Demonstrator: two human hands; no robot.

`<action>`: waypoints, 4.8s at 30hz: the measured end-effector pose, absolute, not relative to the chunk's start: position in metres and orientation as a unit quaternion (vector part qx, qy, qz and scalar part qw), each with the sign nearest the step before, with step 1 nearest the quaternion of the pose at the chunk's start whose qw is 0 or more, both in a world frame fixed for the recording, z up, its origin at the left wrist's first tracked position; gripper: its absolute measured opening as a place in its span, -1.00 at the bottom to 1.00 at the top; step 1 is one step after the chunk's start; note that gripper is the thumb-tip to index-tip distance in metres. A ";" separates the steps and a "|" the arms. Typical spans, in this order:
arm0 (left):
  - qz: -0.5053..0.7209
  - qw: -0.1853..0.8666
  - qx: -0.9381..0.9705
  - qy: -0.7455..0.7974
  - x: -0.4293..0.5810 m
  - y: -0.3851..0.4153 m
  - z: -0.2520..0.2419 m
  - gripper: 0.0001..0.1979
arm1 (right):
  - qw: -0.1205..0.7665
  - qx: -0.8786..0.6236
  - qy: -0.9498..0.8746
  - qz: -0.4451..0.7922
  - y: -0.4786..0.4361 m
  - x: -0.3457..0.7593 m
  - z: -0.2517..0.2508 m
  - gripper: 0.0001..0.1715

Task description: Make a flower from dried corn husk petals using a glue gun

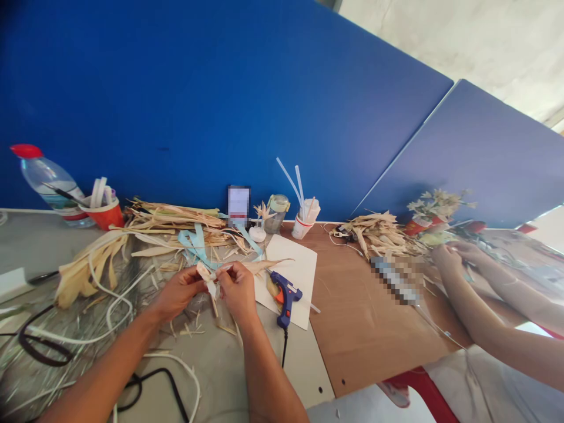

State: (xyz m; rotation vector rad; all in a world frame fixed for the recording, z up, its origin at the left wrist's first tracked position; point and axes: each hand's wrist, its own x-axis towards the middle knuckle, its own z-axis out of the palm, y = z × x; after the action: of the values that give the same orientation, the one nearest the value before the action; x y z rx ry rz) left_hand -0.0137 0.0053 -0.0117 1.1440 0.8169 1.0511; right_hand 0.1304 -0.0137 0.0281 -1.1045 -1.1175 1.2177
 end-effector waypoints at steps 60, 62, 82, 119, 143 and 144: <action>0.533 0.505 0.547 0.402 -0.013 0.011 -0.005 -0.70 | 0.655 -0.536 -0.174 0.503 -0.087 0.269 0.006 -0.70; 0.536 0.505 0.541 0.407 -0.013 0.010 -0.003 -0.70 | 0.666 -0.469 -0.174 0.553 -0.082 0.265 0.017 -0.74; 0.587 0.511 0.489 0.394 -0.027 0.015 -0.016 -0.87 | 0.533 -0.330 -0.475 0.618 -0.027 0.187 0.054 -0.55; 0.562 0.528 0.496 0.399 -0.031 0.015 -0.023 -0.79 | 0.285 -0.485 -0.706 0.430 -0.036 0.194 0.055 -0.66; 0.578 0.536 0.471 0.396 -0.026 0.010 -0.008 -0.77 | 0.295 -0.492 -0.696 0.432 -0.033 0.192 0.047 -0.67; 0.578 0.536 0.471 0.396 -0.026 0.010 -0.009 -0.77 | 0.300 -0.488 -0.695 0.434 -0.033 0.192 0.047 -0.67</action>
State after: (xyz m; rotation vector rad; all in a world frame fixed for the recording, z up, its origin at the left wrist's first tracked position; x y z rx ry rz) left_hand -0.0261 0.0103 -0.0086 1.1219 0.9435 1.3761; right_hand 0.1923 -0.0331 0.0468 -1.2955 -1.8462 1.1518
